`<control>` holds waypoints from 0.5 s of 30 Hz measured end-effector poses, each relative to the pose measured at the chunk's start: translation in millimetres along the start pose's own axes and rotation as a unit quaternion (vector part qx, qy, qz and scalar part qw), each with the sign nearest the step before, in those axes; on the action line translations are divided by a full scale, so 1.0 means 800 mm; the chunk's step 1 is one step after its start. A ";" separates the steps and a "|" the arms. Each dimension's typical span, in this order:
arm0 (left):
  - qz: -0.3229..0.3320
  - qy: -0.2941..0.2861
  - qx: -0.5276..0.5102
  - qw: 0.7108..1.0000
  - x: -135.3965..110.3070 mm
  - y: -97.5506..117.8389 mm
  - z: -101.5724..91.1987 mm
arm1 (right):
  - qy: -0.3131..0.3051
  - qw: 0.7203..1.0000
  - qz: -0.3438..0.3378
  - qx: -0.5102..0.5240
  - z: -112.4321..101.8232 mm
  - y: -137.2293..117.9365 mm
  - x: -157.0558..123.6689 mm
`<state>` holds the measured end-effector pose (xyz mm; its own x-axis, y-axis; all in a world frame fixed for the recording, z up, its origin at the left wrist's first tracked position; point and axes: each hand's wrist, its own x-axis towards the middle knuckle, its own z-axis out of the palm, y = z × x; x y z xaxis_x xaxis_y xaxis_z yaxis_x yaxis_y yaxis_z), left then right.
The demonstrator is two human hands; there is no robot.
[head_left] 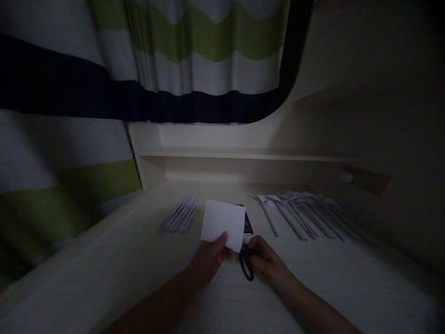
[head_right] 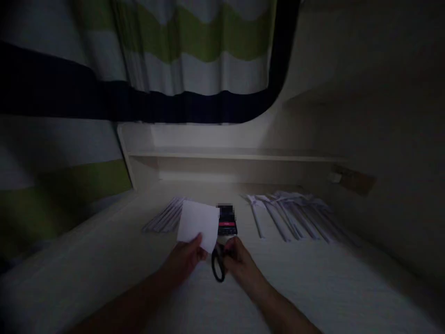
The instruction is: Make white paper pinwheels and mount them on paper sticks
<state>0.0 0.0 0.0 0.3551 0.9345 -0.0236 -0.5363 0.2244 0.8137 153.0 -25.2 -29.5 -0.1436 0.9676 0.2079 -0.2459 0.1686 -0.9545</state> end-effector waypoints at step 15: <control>0.006 -0.009 0.016 1.000 -0.002 -0.010 0.009 | -0.030 0.997 0.073 0.020 0.021 -0.021 -0.008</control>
<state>9.3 -5.4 -2.1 0.3638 0.9315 -0.0038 -0.5155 0.2047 0.8321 142.3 -37.4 -11.3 -0.2382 0.9679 0.0807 -0.2565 0.0174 -0.9664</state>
